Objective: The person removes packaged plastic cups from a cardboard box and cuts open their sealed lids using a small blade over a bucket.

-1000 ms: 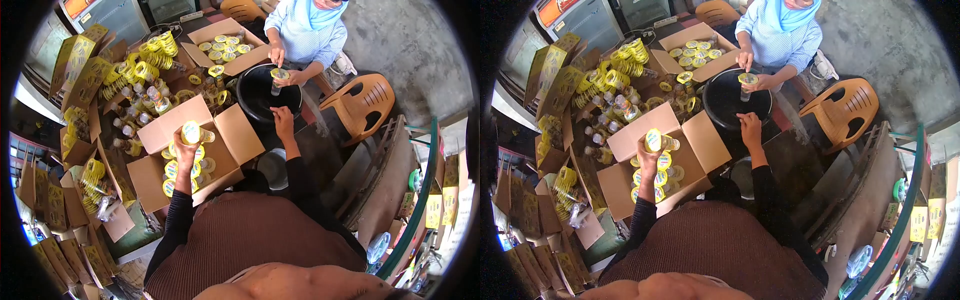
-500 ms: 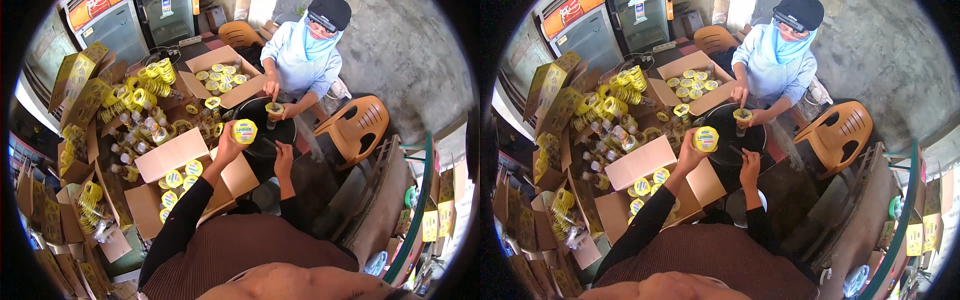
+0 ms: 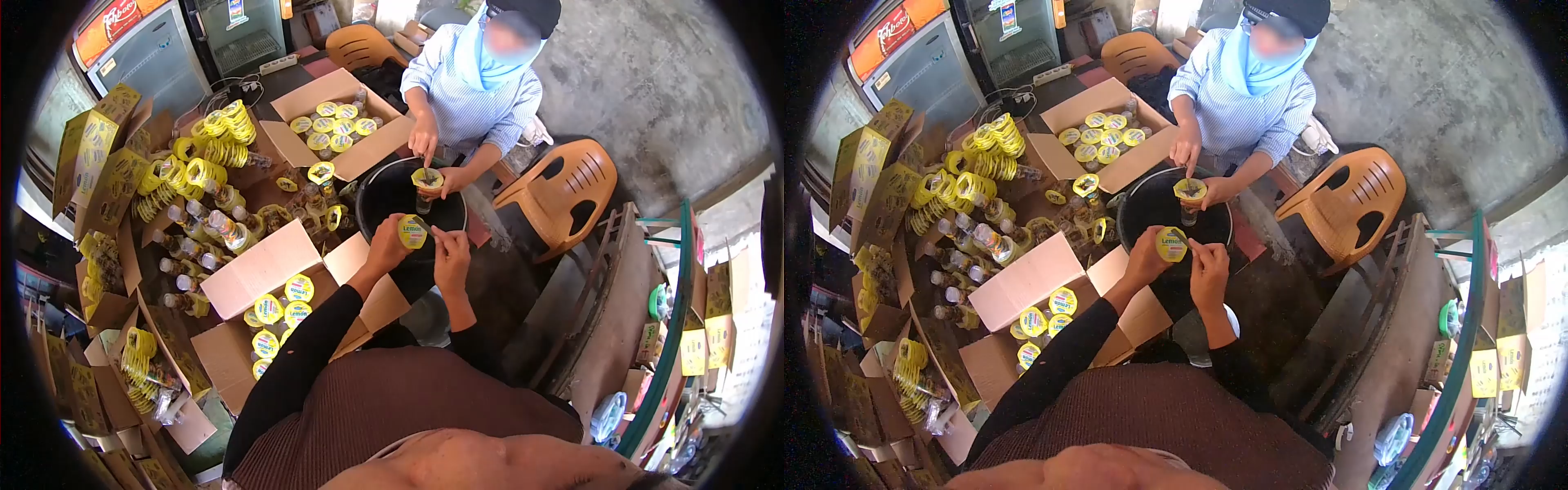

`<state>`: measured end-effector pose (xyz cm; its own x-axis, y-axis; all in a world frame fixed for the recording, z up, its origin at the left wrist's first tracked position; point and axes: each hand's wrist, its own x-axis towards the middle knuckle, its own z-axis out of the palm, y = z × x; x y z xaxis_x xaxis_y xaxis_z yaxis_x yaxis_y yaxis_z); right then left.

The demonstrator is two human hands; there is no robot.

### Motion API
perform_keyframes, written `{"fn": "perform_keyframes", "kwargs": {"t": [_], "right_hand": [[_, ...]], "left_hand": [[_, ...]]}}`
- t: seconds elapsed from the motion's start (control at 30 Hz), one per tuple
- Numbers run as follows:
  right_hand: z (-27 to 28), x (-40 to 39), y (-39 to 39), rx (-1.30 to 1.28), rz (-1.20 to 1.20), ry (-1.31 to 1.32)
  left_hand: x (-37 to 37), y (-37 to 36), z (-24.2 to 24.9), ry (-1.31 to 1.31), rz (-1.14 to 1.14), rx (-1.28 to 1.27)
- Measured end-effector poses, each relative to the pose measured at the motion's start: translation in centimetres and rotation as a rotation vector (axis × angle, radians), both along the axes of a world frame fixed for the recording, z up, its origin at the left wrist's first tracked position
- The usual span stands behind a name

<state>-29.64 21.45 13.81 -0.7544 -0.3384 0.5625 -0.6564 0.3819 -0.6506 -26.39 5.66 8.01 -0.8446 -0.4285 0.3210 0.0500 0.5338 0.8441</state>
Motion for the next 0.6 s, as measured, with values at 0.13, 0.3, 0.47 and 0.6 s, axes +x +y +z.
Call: {"fn": "perform_keyframes", "kwargs": {"t": [0.13, 0.3, 0.47, 0.6], "right_hand": [[-0.9, 0.1, -0.8, 0.097, -0.02, 0.079], [-1.3, 0.0, -0.8, 0.157, -0.002, 0.079], [-0.9, 0.2, -0.3, 0.195, 0.017, 0.093], [-0.9, 0.5, 0.1, 0.25, 0.023, 0.092]], "left_hand": [[0.0, 0.2, -0.6, 0.062, 0.016, -0.161], [0.3, 0.2, -0.4, 0.029, 0.021, -0.19], [0.2, 0.4, -0.2, 0.045, 0.046, -0.16], [0.2, 0.3, -0.5, 0.002, 0.049, -0.139]]}}
